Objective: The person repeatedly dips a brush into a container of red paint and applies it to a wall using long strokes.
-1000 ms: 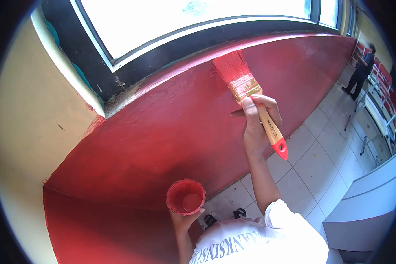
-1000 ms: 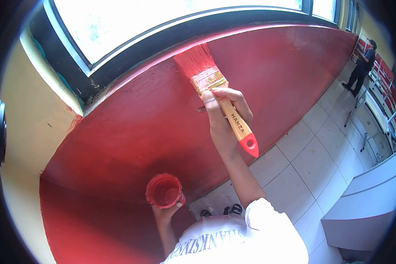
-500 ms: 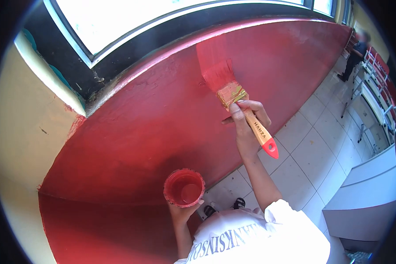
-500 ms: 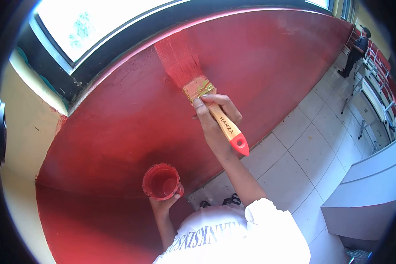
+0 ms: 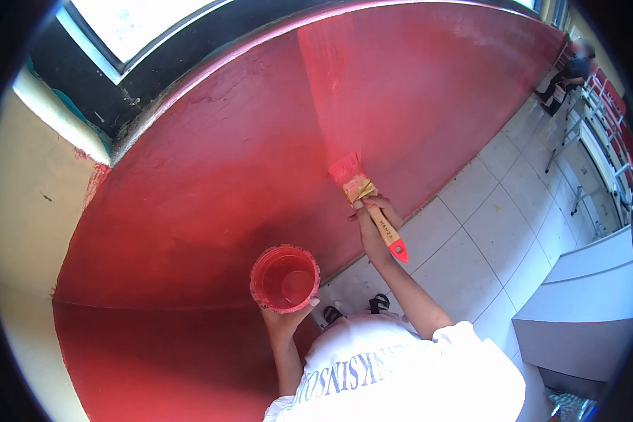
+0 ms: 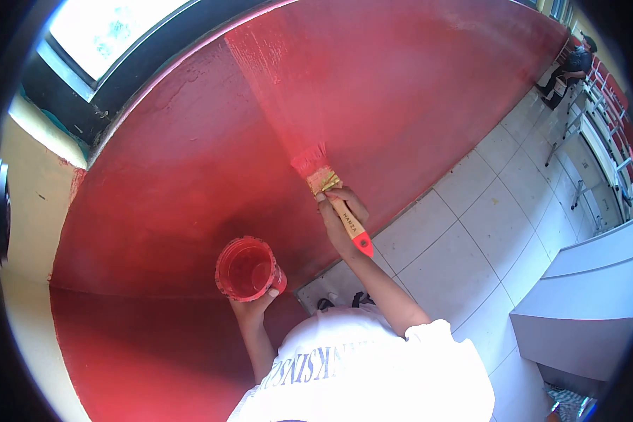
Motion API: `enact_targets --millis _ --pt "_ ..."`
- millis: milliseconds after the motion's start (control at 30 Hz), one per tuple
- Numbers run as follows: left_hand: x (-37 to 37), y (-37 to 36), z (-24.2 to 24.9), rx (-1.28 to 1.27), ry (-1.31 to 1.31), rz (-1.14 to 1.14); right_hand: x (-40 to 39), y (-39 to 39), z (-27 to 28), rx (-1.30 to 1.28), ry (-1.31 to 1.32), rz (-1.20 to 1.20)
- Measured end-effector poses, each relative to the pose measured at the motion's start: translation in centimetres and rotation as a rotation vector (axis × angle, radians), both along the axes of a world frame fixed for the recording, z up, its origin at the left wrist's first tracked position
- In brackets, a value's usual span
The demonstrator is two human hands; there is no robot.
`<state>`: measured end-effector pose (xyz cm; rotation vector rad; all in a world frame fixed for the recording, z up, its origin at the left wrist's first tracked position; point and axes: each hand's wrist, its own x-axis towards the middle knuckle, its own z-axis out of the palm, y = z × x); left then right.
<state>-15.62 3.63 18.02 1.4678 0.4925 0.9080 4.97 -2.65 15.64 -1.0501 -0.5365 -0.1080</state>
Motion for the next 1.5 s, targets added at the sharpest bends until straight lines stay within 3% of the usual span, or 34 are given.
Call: enact_targets --millis 433,567,733,800,867,967,1133,1367,1500 --pt "0.4 -0.3 0.7 0.009 -0.024 -0.014 -1.0 -0.7 -6.9 -0.119 0.173 0.013" --pt "0.2 -0.2 1.5 0.015 -0.039 -0.029 -1.8 -2.9 -8.1 -0.238 0.081 -0.052" --pt "0.9 -0.4 2.0 -0.019 -0.05 -0.018 -0.5 -6.5 1.3 -0.199 -0.154 -0.088" --pt "0.7 0.0 1.3 0.002 -0.059 -0.023 1.4 -6.1 8.1 -0.098 -0.454 -0.184" --pt "0.8 0.2 1.2 0.018 -0.074 -0.029 2.2 -4.6 12.4 0.093 -0.336 -0.136" --pt "0.9 -0.1 1.8 0.032 -0.094 -0.028 4.1 -2.8 16.5 0.244 -0.375 -0.121" --pt "0.8 -0.9 2.9 -0.043 -0.066 -0.03 5.2 -1.4 18.8 0.357 -0.342 -0.04" --pt "0.7 -0.9 1.2 0.038 -0.085 0.008 3.6 0.2 19.8 0.388 -0.376 -0.036" --pt "0.7 -0.9 1.0 0.025 -0.073 0.005 3.1 1.3 19.1 0.297 -0.324 -0.023"
